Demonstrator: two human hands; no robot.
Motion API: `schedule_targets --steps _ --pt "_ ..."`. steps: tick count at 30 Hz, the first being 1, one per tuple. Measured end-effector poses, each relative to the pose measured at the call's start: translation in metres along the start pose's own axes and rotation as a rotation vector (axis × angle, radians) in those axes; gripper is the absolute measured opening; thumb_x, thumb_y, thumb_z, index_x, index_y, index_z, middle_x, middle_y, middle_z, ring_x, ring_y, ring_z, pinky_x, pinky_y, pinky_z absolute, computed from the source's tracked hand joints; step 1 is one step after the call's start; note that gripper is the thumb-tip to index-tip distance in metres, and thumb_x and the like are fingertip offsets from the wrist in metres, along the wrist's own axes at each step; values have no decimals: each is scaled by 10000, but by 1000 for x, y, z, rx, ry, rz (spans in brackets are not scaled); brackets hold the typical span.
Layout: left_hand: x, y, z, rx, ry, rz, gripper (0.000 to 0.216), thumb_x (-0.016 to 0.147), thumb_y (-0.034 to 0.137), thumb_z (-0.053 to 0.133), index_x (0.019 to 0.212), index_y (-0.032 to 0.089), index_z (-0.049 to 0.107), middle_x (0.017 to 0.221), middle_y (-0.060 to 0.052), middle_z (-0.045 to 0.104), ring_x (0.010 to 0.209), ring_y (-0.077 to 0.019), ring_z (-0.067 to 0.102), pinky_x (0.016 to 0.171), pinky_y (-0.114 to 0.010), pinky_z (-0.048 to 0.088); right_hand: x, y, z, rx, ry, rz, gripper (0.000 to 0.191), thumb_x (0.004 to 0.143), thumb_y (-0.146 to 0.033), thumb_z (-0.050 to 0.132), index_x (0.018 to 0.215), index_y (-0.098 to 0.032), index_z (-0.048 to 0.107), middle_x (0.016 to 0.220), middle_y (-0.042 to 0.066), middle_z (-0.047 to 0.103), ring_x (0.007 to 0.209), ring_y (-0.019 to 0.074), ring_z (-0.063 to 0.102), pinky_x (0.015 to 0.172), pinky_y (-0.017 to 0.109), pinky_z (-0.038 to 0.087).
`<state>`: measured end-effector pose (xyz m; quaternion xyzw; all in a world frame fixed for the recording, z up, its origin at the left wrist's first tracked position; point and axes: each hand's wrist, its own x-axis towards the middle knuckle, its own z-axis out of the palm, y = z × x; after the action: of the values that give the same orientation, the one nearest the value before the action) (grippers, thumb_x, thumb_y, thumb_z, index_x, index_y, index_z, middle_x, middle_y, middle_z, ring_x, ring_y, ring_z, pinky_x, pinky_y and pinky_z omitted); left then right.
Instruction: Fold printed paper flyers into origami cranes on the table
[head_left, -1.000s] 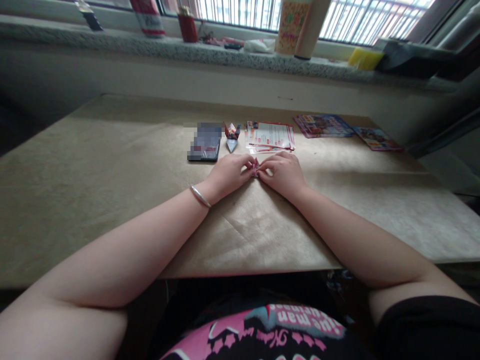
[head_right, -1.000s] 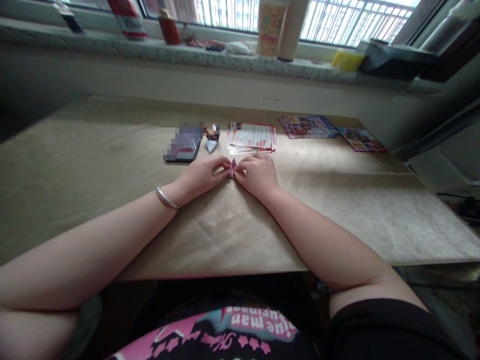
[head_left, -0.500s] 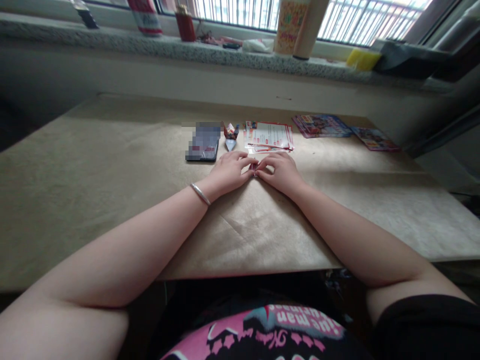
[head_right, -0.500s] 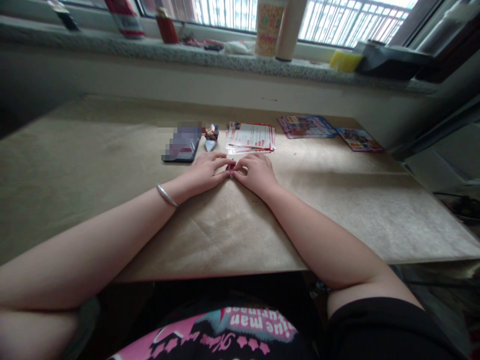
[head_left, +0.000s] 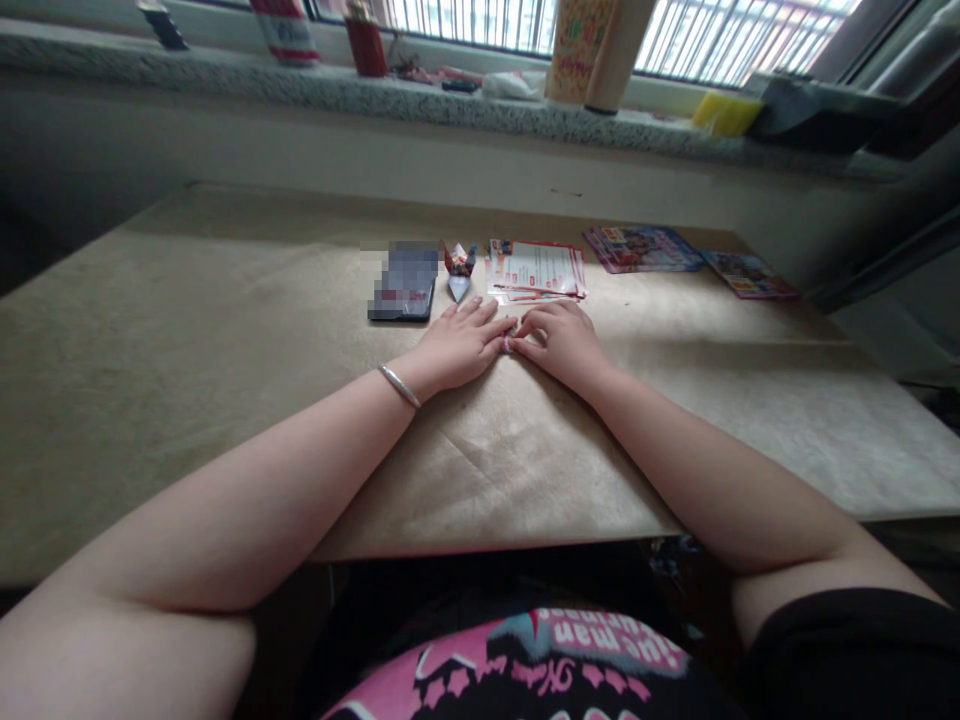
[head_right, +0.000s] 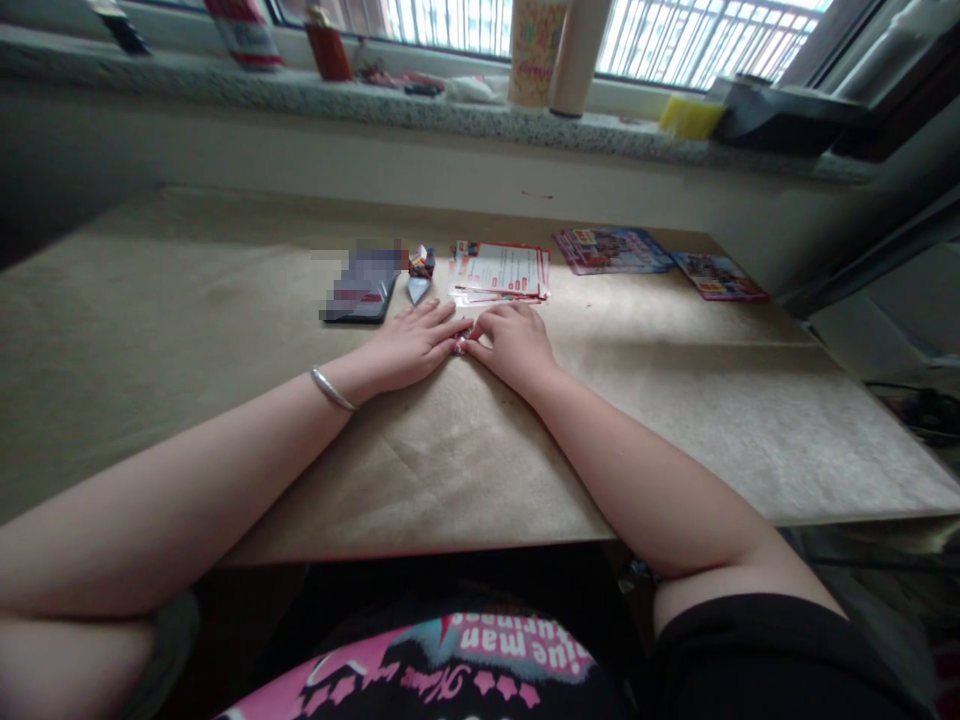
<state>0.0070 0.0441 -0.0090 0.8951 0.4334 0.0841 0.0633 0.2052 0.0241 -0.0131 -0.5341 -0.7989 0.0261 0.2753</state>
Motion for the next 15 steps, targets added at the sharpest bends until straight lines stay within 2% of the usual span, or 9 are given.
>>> schedule_targets --steps 5,10,12,15 --pt "-7 2 -2 60 23 40 460 1011 307 351 1439 235 503 1545 -86 437 1473 -321 321 1218 -553 207 -4 -1 -4 -22 18 -98 107 877 -316 665 854 -251 747 1000 63 726 1065 266 571 976 439 437" --pt "-17 10 -4 62 137 100 408 1006 335 385 1266 114 609 1377 -147 564 1408 -285 422 1187 -427 343 -9 -2 -12 42 -37 -332 178 898 -216 593 882 -247 768 940 36 741 947 217 595 928 374 465" --pt "-20 12 -6 81 164 105 381 998 360 415 1162 108 648 1265 -148 610 1332 -283 493 1137 -412 407 -10 -3 -14 38 -42 -379 163 884 -238 610 853 -229 770 893 39 750 912 223 599 896 374 472" --pt "-21 13 -10 141 176 109 346 977 385 466 1052 122 677 1112 -131 638 1113 -266 609 979 -384 511 -10 -4 -17 32 -39 -381 148 869 -289 646 803 -220 760 854 41 755 884 224 609 863 374 472"
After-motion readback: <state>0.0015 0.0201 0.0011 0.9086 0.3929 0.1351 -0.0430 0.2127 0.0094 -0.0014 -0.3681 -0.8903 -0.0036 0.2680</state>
